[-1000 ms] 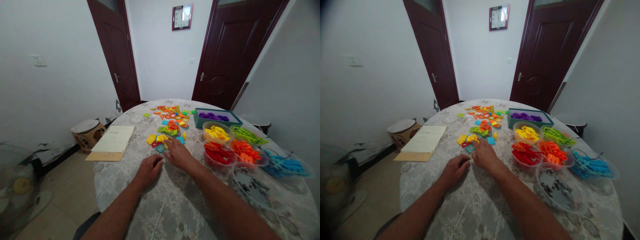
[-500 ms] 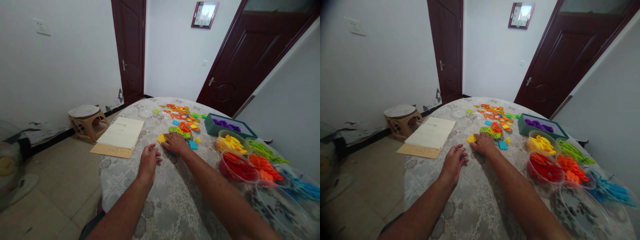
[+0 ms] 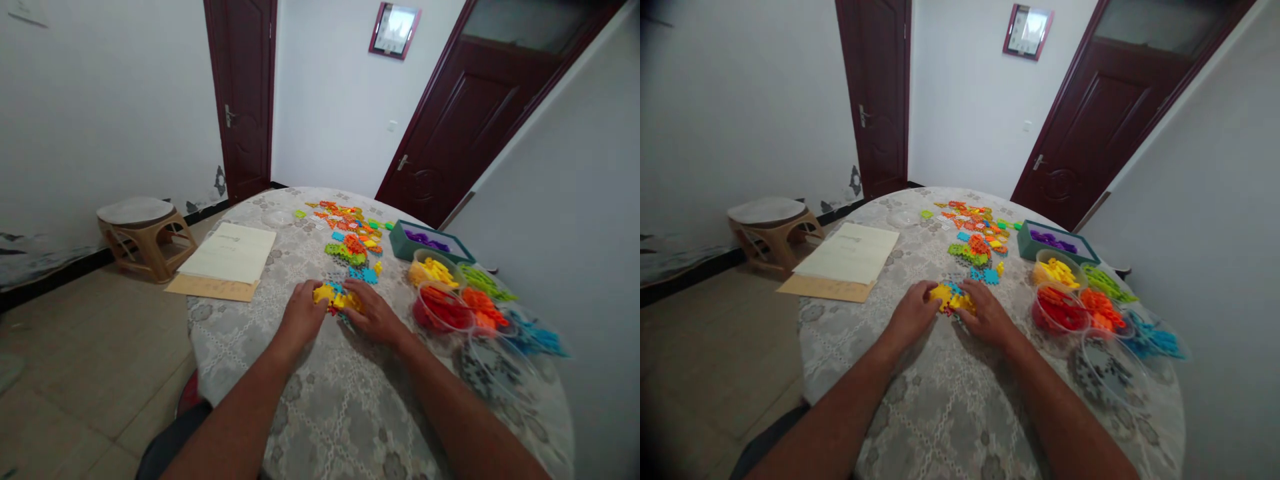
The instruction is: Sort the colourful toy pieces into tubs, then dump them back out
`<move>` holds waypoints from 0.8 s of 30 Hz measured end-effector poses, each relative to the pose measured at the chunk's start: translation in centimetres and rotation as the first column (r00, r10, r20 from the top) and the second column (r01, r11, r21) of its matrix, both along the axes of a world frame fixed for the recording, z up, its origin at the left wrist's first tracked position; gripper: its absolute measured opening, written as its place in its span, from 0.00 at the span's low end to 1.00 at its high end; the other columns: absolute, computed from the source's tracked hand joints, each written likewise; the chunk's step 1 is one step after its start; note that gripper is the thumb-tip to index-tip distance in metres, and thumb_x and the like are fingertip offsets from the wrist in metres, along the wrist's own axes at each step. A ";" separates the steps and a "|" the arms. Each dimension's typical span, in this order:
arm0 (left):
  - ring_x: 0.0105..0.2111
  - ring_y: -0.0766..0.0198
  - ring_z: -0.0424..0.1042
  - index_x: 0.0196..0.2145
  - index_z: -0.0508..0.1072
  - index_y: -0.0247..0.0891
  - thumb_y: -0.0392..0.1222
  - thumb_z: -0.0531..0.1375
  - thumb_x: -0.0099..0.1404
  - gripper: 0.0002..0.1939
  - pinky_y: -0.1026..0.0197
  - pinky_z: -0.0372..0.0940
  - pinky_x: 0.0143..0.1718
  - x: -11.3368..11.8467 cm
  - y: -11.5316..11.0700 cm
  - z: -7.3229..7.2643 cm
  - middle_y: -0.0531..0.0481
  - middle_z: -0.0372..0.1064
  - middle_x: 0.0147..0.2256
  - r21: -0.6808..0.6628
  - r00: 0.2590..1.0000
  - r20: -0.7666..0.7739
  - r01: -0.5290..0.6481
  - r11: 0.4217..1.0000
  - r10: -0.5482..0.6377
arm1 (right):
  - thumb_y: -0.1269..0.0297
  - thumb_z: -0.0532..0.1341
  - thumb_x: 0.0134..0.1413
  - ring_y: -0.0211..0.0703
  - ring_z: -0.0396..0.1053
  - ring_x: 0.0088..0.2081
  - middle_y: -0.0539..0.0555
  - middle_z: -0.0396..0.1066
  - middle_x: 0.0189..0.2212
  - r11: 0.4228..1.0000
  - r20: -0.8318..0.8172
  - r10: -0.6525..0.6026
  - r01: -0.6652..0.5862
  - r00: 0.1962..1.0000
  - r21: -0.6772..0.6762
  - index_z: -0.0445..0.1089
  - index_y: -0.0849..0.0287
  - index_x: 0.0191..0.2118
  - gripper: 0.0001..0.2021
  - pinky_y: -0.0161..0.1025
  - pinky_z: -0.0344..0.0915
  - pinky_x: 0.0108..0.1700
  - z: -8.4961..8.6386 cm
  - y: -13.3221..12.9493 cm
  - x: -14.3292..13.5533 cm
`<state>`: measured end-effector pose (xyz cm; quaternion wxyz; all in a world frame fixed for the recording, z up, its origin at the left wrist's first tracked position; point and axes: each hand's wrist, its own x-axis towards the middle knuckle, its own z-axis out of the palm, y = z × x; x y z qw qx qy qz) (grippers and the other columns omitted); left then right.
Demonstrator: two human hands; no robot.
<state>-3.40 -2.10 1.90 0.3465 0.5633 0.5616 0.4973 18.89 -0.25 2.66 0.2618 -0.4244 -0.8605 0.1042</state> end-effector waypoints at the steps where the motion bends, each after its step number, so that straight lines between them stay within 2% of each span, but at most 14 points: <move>1: 0.55 0.50 0.70 0.50 0.76 0.36 0.31 0.63 0.61 0.19 0.48 0.61 0.62 0.1 -0.3 -0.1 0.38 0.73 0.52 0.060 0.986 -0.161 0.047 0.997 -0.037 | 0.59 0.60 0.67 0.55 0.65 0.67 0.63 0.68 0.65 0.999 -0.035 -0.043 0.044 0.998 0.010 0.67 0.53 0.65 0.23 0.58 0.61 0.69 0.0 -0.5 1.0; 3: 0.57 0.48 0.67 0.53 0.74 0.35 0.29 0.62 0.61 0.21 0.46 0.59 0.63 0.3 -0.7 -0.1 0.35 0.71 0.55 0.116 0.883 -0.463 0.150 0.982 -0.080 | 0.60 0.59 0.66 0.55 0.68 0.64 0.64 0.71 0.61 0.991 -0.064 -0.135 0.136 0.989 0.011 0.69 0.54 0.62 0.20 0.58 0.63 0.67 -0.1 -1.5 2.7; 5: 0.55 0.47 0.67 0.52 0.74 0.35 0.29 0.61 0.62 0.20 0.45 0.60 0.61 0.4 -0.9 -0.1 0.35 0.71 0.54 0.084 0.774 -0.623 0.206 0.975 -0.109 | 0.61 0.59 0.65 0.56 0.70 0.61 0.63 0.73 0.59 0.978 -0.057 -0.210 0.210 0.976 -0.013 0.71 0.56 0.60 0.20 0.57 0.65 0.65 -0.5 -2.4 4.0; 8: 0.51 0.48 0.67 0.51 0.74 0.37 0.31 0.61 0.64 0.17 0.47 0.62 0.57 0.3 -0.9 0.1 0.37 0.72 0.51 0.059 0.683 -0.723 0.215 0.975 -0.107 | 0.61 0.60 0.64 0.56 0.72 0.58 0.63 0.75 0.56 0.962 -0.041 -0.272 0.270 0.962 -0.046 0.72 0.57 0.59 0.19 0.57 0.67 0.63 -1.5 -3.5 4.8; 13: 0.49 0.49 0.68 0.45 0.75 0.37 0.33 0.59 0.66 0.10 0.49 0.64 0.54 0.2 -0.8 0.6 0.38 0.72 0.48 0.060 0.603 -0.792 0.234 0.970 -0.096 | 0.63 0.62 0.63 0.55 0.72 0.54 0.62 0.77 0.50 0.972 -0.022 -0.236 0.236 0.972 -0.011 0.74 0.58 0.53 0.15 0.54 0.68 0.60 -2.3 -3.6 4.5; 16: 0.48 0.51 0.70 0.44 0.75 0.38 0.36 0.54 0.72 0.10 0.50 0.65 0.54 0.2 -0.7 0.5 0.38 0.73 0.46 0.071 0.620 -0.779 0.237 0.969 -0.094 | 0.64 0.62 0.63 0.54 0.71 0.54 0.62 0.76 0.52 0.971 -0.026 -0.238 0.239 0.971 0.013 0.72 0.58 0.57 0.18 0.53 0.67 0.61 -2.2 -3.1 4.7; 18: 0.48 0.52 0.72 0.46 0.76 0.38 0.36 0.51 0.74 0.13 0.50 0.65 0.55 0.2 -0.5 0.2 0.39 0.75 0.45 0.083 0.663 -0.743 0.228 0.970 -0.092 | 0.64 0.62 0.63 0.54 0.70 0.55 0.62 0.75 0.53 0.966 -0.010 -0.257 0.258 0.966 0.019 0.72 0.58 0.59 0.19 0.53 0.66 0.62 -2.1 -3.0 5.0; 21: 0.51 0.53 0.74 0.55 0.75 0.39 0.37 0.49 0.76 0.18 0.50 0.66 0.58 0.1 -0.3 0.0 0.40 0.76 0.49 0.128 0.782 -0.618 0.198 0.972 -0.078 | 0.62 0.64 0.63 0.55 0.70 0.56 0.63 0.75 0.52 0.953 0.057 -0.304 0.304 0.951 0.002 0.73 0.59 0.58 0.18 0.51 0.65 0.62 -1.9 -3.1 5.5; 24: 0.54 0.54 0.74 0.61 0.73 0.41 0.37 0.51 0.75 0.21 0.49 0.65 0.62 0.1 -0.2 0.2 0.41 0.76 0.54 0.186 0.909 -0.412 0.154 0.970 -0.065 | 0.60 0.65 0.64 0.56 0.71 0.53 0.63 0.75 0.50 0.927 0.139 -0.367 0.374 0.920 -0.029 0.74 0.59 0.56 0.18 0.50 0.66 0.59 -1.6 -3.6 5.6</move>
